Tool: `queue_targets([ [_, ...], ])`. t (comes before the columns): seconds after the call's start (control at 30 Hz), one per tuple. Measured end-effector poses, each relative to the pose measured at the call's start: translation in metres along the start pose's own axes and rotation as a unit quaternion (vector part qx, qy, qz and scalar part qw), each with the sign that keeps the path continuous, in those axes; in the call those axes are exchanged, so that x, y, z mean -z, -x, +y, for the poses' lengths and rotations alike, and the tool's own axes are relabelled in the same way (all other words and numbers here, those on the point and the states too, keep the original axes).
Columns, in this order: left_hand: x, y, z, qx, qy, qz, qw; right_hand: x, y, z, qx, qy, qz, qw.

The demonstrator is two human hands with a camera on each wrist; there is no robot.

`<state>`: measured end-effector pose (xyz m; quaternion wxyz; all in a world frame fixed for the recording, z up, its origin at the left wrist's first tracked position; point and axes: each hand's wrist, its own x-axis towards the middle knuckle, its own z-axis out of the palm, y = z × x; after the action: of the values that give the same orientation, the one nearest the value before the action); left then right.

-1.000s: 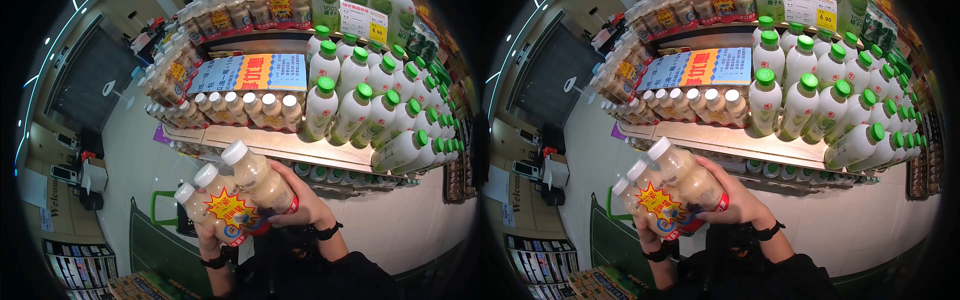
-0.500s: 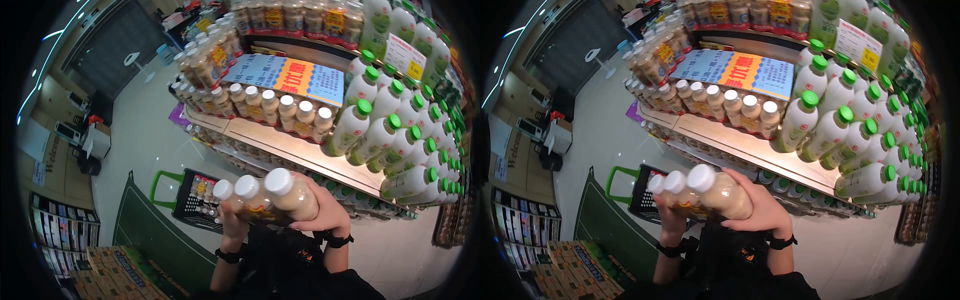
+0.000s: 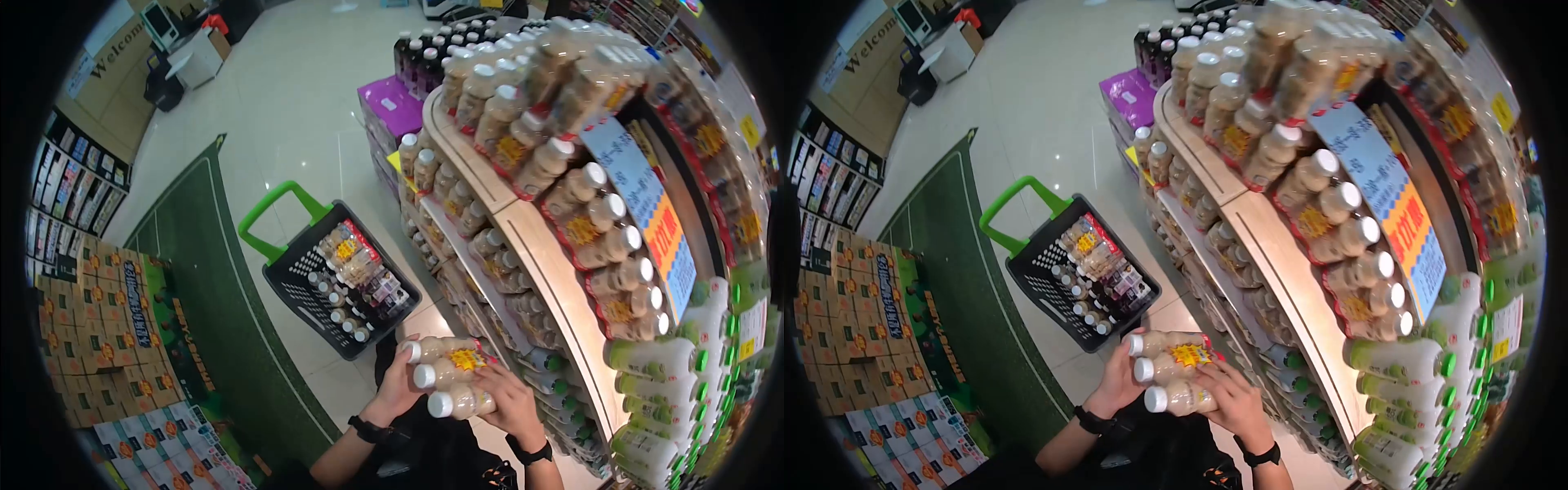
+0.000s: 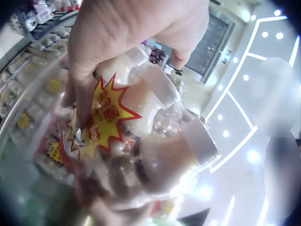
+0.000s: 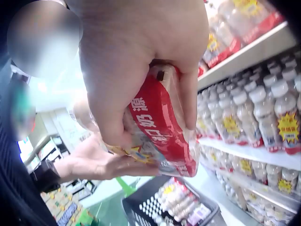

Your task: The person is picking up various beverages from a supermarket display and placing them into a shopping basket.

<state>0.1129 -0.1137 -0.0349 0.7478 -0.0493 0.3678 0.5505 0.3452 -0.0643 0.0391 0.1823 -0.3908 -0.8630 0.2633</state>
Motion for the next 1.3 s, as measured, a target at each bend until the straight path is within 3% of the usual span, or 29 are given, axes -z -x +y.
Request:
queue_targets([
  [0.03,0.018,-0.003,0.0,0.009,0.034,0.052,0.998,-0.024,-0.006,0.01,0.016,0.018,-0.033,0.999],
  [0.13,0.088,-0.027,-0.005,-0.001,0.111,0.049,0.993,-0.091,-0.046,0.041,0.057,0.026,-0.131,0.989],
  [0.2,0.115,-0.041,0.008,0.016,0.095,0.126,0.987,-0.132,-0.073,0.059,0.069,0.016,-0.191,0.979],
  [0.27,0.147,-0.062,0.026,0.05,0.13,0.145,0.98,-0.177,-0.092,0.075,0.123,0.031,-0.199,0.972],
  [0.33,0.173,-0.086,0.039,0.046,0.054,0.208,0.976,-0.221,-0.116,0.093,0.136,0.017,-0.186,0.973],
  [0.5,0.265,-0.171,0.057,0.028,0.091,0.21,0.973,-0.311,-0.177,0.137,0.139,0.016,-0.162,0.977],
  [0.6,0.299,-0.226,0.072,0.032,0.108,0.2,0.973,-0.357,-0.196,0.167,0.091,0.037,-0.193,0.976],
  [0.67,0.331,-0.261,0.066,0.01,0.108,0.14,0.984,-0.38,-0.204,0.181,0.085,0.031,-0.185,0.979],
  [0.73,0.349,-0.289,0.076,0.027,0.077,0.131,0.988,-0.397,-0.215,0.19,-0.02,0.042,-0.18,0.983],
  [0.8,0.36,-0.301,0.074,0.03,0.054,0.153,0.986,-0.405,-0.217,0.195,-0.049,0.062,-0.155,0.985],
  [0.87,0.362,-0.307,0.068,0.013,0.049,0.146,0.988,-0.413,-0.21,0.203,-0.299,0.031,-0.191,0.935],
  [0.9,0.362,-0.312,0.066,-0.009,0.044,0.136,0.99,-0.408,-0.221,0.207,-0.418,-0.007,-0.265,0.869],
  [1.0,0.388,-0.34,0.039,-0.016,0.059,0.145,0.988,-0.424,-0.181,0.234,-0.448,-0.115,-0.198,0.864],
  [1.07,0.397,-0.348,0.02,-0.029,0.078,0.168,0.982,-0.422,-0.161,0.239,-0.448,-0.138,-0.215,0.856],
  [1.13,0.39,-0.35,0.012,-0.055,0.118,0.214,0.968,-0.413,-0.154,0.236,-0.396,-0.156,-0.281,0.86],
  [1.17,0.389,-0.354,0.012,-0.056,0.063,0.277,0.957,-0.409,-0.151,0.235,-0.4,-0.145,-0.297,0.855],
  [1.27,0.408,-0.371,-0.008,-0.117,-0.037,0.295,0.948,-0.406,-0.122,0.241,-0.384,-0.191,-0.272,0.862],
  [1.3,0.397,-0.374,-0.004,-0.097,-0.085,0.313,0.941,-0.402,-0.119,0.241,-0.398,-0.186,-0.283,0.853],
])
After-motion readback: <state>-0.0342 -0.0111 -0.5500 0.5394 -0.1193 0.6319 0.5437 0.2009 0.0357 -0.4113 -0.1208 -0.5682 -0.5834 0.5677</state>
